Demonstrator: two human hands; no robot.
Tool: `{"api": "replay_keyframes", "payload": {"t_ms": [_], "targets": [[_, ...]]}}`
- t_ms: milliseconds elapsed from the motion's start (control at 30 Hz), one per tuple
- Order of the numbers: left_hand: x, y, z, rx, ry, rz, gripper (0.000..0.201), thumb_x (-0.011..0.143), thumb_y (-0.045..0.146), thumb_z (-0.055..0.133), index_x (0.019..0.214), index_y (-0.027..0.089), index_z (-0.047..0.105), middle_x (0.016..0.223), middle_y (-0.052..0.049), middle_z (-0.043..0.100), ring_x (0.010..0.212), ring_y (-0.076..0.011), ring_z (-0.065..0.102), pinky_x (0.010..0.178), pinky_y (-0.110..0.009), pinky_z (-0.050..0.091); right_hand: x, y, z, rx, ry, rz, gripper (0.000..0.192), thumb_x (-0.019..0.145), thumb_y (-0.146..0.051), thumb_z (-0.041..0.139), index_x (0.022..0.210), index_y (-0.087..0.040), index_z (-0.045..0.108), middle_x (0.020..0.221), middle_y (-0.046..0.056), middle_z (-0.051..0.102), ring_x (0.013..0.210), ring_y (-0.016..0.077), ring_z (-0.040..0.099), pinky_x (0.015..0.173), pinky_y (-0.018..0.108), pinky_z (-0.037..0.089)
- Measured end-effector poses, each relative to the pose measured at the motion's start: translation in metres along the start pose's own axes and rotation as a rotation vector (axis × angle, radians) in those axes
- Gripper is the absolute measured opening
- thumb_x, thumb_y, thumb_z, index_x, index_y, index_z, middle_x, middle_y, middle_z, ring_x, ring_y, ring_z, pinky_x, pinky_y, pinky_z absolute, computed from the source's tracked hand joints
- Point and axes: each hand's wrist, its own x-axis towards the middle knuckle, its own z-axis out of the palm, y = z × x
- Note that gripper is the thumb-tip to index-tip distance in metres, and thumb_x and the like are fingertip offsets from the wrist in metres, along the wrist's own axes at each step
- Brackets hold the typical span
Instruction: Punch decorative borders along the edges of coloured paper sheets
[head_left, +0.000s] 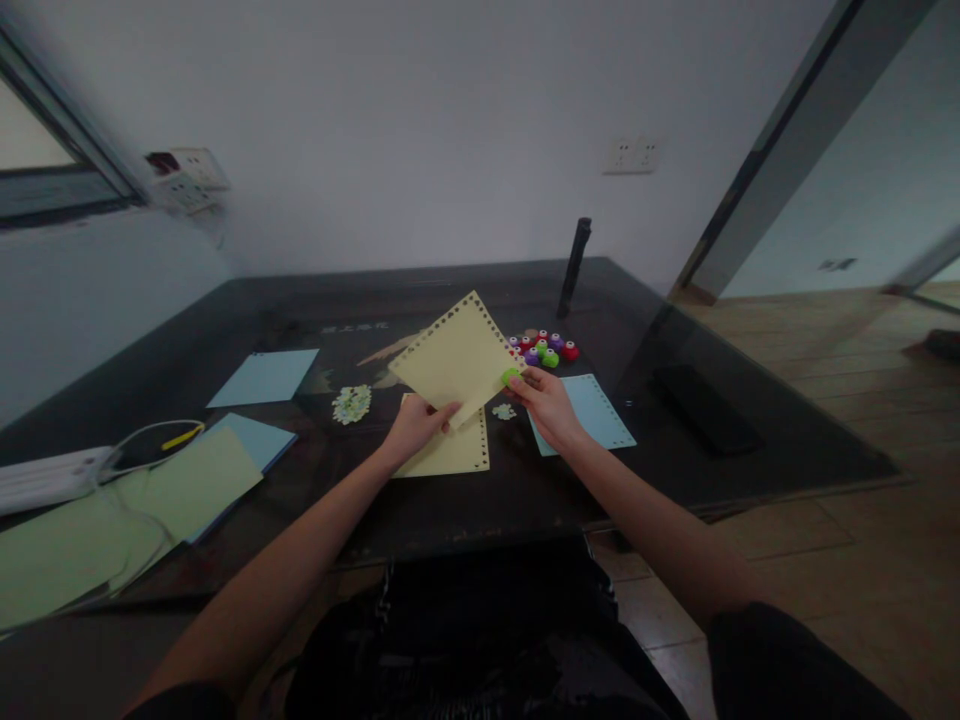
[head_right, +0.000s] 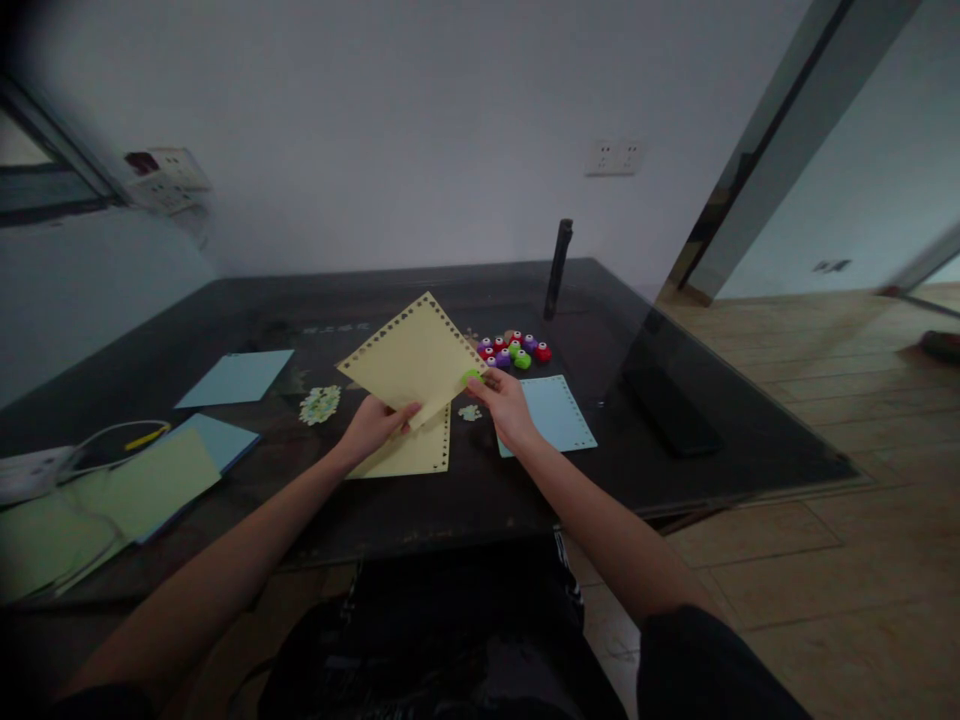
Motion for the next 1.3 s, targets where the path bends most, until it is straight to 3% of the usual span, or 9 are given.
{"api": "replay_keyframes", "payload": {"t_ms": [500, 800, 967, 1300], "targets": [[-0.002, 0.009, -0.003, -0.033, 0.005, -0.046, 0.020, 0.078, 0.026, 0.060, 0.067, 0.010, 0.064, 0.045, 0.000, 0.056, 0.040, -0.0079, 0.047, 0.044, -0.019, 0.039, -0.003, -0.003, 0.002, 0.014, -0.007, 0.025, 0.027, 0.060, -0.034, 0.079, 0.077, -0.019, 0.064, 0.083, 0.002, 0.066, 0.077, 0.0135, 0.061, 0.070, 0.026, 0.050], [-0.001, 0.012, -0.004, -0.121, 0.047, -0.047, 0.020, 0.077, 0.024, 0.061, 0.062, 0.010, 0.063, 0.047, -0.002, 0.059, 0.043, -0.0089, 0.050, 0.045, -0.018, 0.039, -0.002, -0.003, -0.001, 0.002, -0.026, 0.104, 0.041, 0.057, -0.036, 0.081, 0.089, -0.018, 0.063, 0.083, 0.004, 0.070, 0.072, 0.0151, 0.065, 0.069, 0.028, 0.051], [-0.002, 0.014, -0.005, -0.155, 0.064, -0.053, 0.018, 0.076, 0.023, 0.061, 0.064, 0.010, 0.064, 0.049, -0.002, 0.060, 0.044, -0.0099, 0.052, 0.047, -0.019, 0.042, -0.002, -0.006, -0.005, -0.019, -0.096, 0.100, 0.032, 0.067, -0.039, 0.075, 0.088, -0.018, 0.065, 0.086, 0.005, 0.070, 0.075, 0.0141, 0.065, 0.072, 0.028, 0.051], [-0.001, 0.010, -0.007, -0.146, 0.103, -0.037, 0.025, 0.075, 0.028, 0.062, 0.057, 0.010, 0.062, 0.054, -0.004, 0.063, 0.048, -0.0110, 0.055, 0.051, -0.021, 0.044, 0.000, -0.012, -0.011, -0.043, -0.090, 0.147, 0.022, 0.079, -0.039, 0.063, 0.083, -0.018, 0.064, 0.081, 0.005, 0.069, 0.075, 0.0153, 0.064, 0.074, 0.030, 0.050]]}}
